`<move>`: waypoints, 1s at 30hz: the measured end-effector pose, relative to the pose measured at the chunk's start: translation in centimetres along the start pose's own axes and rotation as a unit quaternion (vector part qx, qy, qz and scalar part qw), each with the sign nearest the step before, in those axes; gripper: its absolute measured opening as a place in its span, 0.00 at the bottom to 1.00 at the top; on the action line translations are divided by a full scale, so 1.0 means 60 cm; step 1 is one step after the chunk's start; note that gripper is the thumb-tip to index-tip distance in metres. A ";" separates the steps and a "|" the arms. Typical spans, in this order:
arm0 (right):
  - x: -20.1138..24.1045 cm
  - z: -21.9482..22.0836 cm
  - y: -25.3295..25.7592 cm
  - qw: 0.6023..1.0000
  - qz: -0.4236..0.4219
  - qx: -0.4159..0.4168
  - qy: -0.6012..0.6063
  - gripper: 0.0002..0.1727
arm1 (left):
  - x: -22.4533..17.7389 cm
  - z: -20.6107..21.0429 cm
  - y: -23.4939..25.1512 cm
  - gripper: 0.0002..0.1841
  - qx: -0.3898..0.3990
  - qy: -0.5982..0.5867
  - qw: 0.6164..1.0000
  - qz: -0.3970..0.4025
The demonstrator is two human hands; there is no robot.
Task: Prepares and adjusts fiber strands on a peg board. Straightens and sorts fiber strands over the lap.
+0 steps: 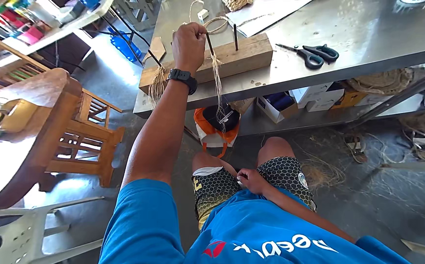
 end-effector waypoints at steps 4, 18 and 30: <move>0.002 0.001 -0.002 1.000 -0.001 0.002 0.004 0.17 | -0.018 -0.009 0.004 0.15 0.038 0.076 0.996 0.011; -0.003 -0.002 0.000 1.000 0.002 -0.001 0.014 0.16 | -0.035 0.009 0.020 0.14 0.103 0.100 0.988 0.048; -0.009 -0.001 0.002 1.000 0.009 -0.001 0.013 0.16 | -0.010 0.015 0.023 0.11 0.049 -0.028 0.998 0.005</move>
Point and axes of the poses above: each hand's wrist, its own y-axis towards the middle knuckle, its own z-axis out of the palm, x = y × z, the point moved 10 cm from there along y, towards the middle knuckle, and after that the axes turned 13 degrees about y, right-handed, at the moved point
